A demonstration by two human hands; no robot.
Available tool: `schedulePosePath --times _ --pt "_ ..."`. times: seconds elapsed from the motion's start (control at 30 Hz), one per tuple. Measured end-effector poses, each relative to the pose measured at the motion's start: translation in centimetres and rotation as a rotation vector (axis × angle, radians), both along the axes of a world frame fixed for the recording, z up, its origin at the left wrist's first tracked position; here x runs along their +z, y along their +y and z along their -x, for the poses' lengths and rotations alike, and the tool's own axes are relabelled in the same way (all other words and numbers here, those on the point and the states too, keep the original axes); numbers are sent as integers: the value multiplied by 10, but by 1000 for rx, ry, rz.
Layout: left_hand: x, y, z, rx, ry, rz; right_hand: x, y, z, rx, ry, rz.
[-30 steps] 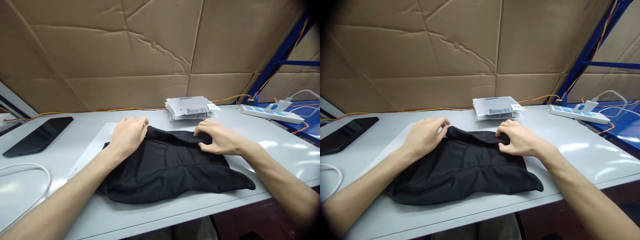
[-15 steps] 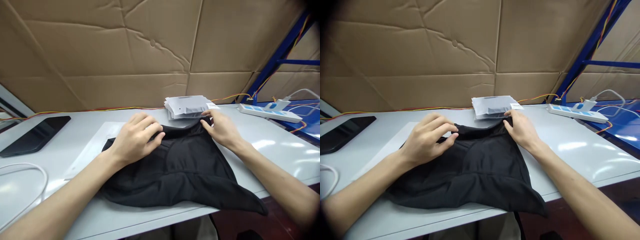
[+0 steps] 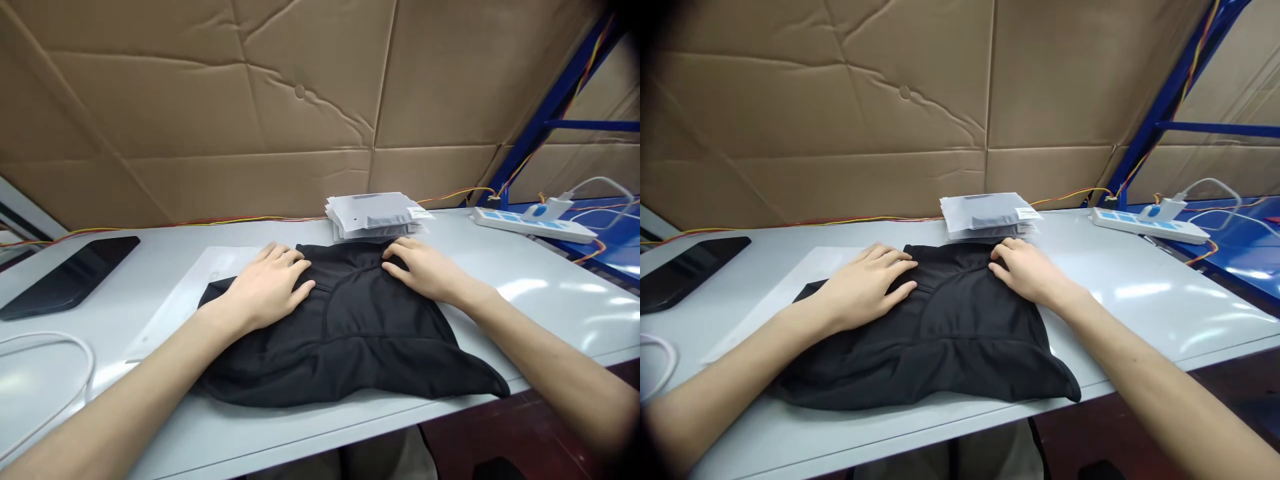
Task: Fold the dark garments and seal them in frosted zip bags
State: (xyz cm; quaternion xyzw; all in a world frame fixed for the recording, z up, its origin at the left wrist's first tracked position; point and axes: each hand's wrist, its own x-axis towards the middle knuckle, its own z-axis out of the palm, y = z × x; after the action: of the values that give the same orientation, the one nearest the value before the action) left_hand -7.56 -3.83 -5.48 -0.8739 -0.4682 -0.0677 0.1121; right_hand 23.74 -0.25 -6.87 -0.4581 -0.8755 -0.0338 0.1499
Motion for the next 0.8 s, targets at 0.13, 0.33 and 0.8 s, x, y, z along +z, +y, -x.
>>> schedulePosePath --times 0.13,0.33,0.8 --pt "0 -1 -1 43 3 37 -2 2 -3 -30 17 32" --pt "0 -1 0 114 -23 76 -1 3 -4 -55 7 22" --pt "6 7 3 118 -86 49 -3 11 -5 -63 25 -3"
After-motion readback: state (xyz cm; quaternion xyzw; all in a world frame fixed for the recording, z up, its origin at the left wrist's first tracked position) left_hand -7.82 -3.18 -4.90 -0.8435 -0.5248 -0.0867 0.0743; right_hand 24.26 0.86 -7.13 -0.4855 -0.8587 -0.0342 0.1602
